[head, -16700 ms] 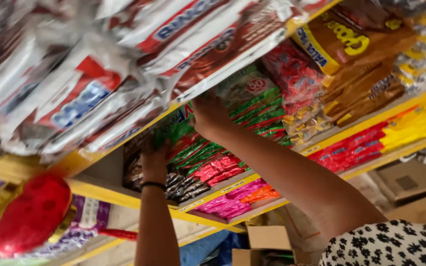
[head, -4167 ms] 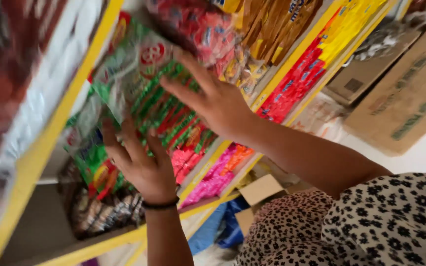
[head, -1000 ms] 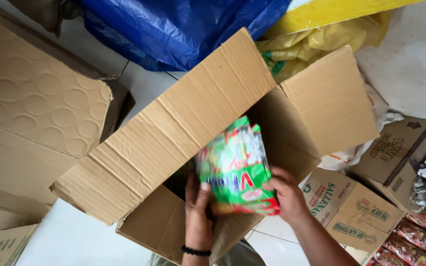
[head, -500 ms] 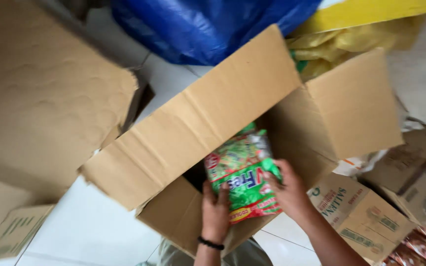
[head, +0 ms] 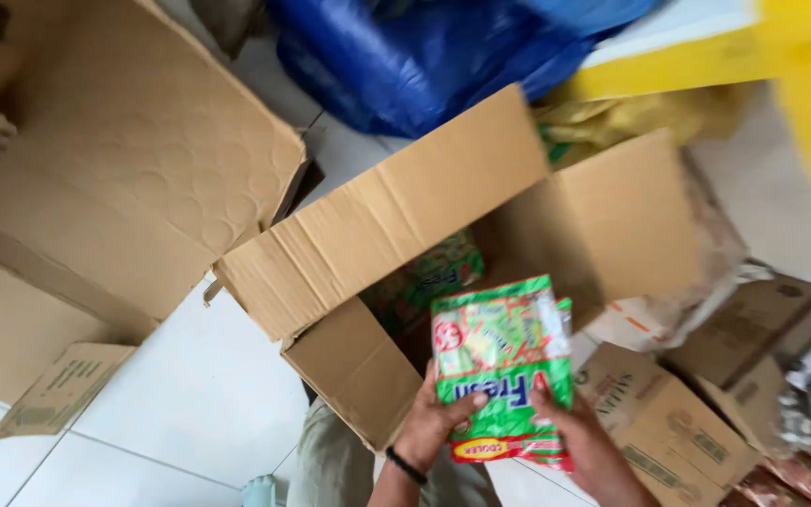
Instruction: Restocking grocery store shelves with packets of snacks and candies from cardboard boxes on the floor.
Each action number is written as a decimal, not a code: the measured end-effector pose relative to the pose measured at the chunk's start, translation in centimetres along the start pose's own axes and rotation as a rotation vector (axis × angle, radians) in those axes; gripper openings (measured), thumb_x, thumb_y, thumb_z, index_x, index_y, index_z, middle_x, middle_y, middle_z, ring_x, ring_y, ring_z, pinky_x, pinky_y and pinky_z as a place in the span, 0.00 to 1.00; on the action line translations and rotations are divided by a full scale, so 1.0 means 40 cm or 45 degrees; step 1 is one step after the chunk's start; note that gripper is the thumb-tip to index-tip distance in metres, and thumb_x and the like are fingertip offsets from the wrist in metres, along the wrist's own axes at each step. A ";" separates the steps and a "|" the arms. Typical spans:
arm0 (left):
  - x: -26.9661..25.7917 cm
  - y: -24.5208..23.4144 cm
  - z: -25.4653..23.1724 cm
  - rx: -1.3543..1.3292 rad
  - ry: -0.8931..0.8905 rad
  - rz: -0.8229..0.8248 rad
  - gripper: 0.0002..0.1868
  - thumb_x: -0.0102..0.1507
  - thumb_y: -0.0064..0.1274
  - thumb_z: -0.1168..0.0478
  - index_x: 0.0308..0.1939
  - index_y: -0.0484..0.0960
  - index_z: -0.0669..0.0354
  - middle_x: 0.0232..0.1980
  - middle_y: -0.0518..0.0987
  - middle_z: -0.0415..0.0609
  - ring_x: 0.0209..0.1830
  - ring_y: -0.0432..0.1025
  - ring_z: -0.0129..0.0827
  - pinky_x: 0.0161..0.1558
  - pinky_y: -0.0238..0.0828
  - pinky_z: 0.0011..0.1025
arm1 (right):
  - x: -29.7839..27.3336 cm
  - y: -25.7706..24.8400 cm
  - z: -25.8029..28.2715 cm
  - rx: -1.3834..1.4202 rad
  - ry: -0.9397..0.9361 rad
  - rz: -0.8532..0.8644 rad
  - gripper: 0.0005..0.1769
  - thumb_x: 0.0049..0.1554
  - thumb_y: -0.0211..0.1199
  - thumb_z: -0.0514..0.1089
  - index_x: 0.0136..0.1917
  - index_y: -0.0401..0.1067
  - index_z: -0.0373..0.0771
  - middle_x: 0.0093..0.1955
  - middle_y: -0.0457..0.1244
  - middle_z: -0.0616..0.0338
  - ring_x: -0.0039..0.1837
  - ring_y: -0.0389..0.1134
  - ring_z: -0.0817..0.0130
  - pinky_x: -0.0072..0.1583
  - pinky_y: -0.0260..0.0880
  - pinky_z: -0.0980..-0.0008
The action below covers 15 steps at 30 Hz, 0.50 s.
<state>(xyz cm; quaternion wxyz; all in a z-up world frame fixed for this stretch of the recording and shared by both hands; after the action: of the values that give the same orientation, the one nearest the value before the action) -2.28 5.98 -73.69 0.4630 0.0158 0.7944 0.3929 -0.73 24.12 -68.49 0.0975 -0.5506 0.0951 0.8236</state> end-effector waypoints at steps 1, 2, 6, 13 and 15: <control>-0.026 0.013 0.014 0.005 0.008 0.020 0.36 0.57 0.64 0.70 0.67 0.69 0.49 0.55 0.81 0.37 0.53 0.75 0.22 0.53 0.75 0.25 | -0.037 0.014 0.020 0.001 -0.021 -0.005 0.31 0.58 0.62 0.47 0.71 0.63 0.34 0.59 0.68 0.46 0.56 0.72 0.57 0.54 0.75 0.53; -0.053 0.021 0.034 0.035 -0.016 0.012 0.34 0.57 0.65 0.69 0.66 0.70 0.50 0.54 0.81 0.39 0.51 0.74 0.24 0.50 0.74 0.27 | -0.075 0.024 0.029 0.035 0.022 -0.032 0.32 0.57 0.61 0.48 0.72 0.61 0.38 0.61 0.68 0.50 0.58 0.72 0.59 0.57 0.75 0.54; -0.174 0.048 0.073 -0.037 -0.102 -0.010 0.27 0.62 0.62 0.64 0.66 0.75 0.57 0.54 0.82 0.42 0.50 0.75 0.27 0.49 0.73 0.29 | -0.226 0.079 0.062 0.234 0.158 0.072 0.34 0.58 0.54 0.56 0.74 0.60 0.42 0.63 0.69 0.54 0.61 0.72 0.59 0.59 0.74 0.51; -0.445 0.196 -0.111 -0.173 -0.095 0.030 0.25 0.64 0.57 0.63 0.64 0.75 0.65 0.55 0.84 0.48 0.52 0.77 0.34 0.55 0.74 0.36 | -0.458 0.043 0.123 0.518 0.086 0.106 0.36 0.60 0.51 0.62 0.72 0.63 0.37 0.64 0.68 0.49 0.61 0.72 0.57 0.60 0.74 0.52; -0.533 0.279 -0.193 -0.129 -0.106 0.100 0.26 0.61 0.55 0.67 0.65 0.72 0.64 0.57 0.83 0.50 0.54 0.77 0.36 0.58 0.73 0.38 | -0.552 0.097 0.185 0.615 0.122 0.292 0.39 0.56 0.53 0.65 0.69 0.65 0.35 0.62 0.69 0.48 0.59 0.72 0.57 0.59 0.75 0.55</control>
<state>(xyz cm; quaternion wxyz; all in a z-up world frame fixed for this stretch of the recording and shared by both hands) 0.34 0.70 -49.13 0.4800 0.0396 0.7524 0.4494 -0.08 21.11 -45.09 0.1276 -0.5353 0.3552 0.7557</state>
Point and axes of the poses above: each hand's wrist, its own x-axis towards the middle knuckle, its own y-axis out of the palm, z = x × y, the point moved 9 cm from there along x, towards the middle knuckle
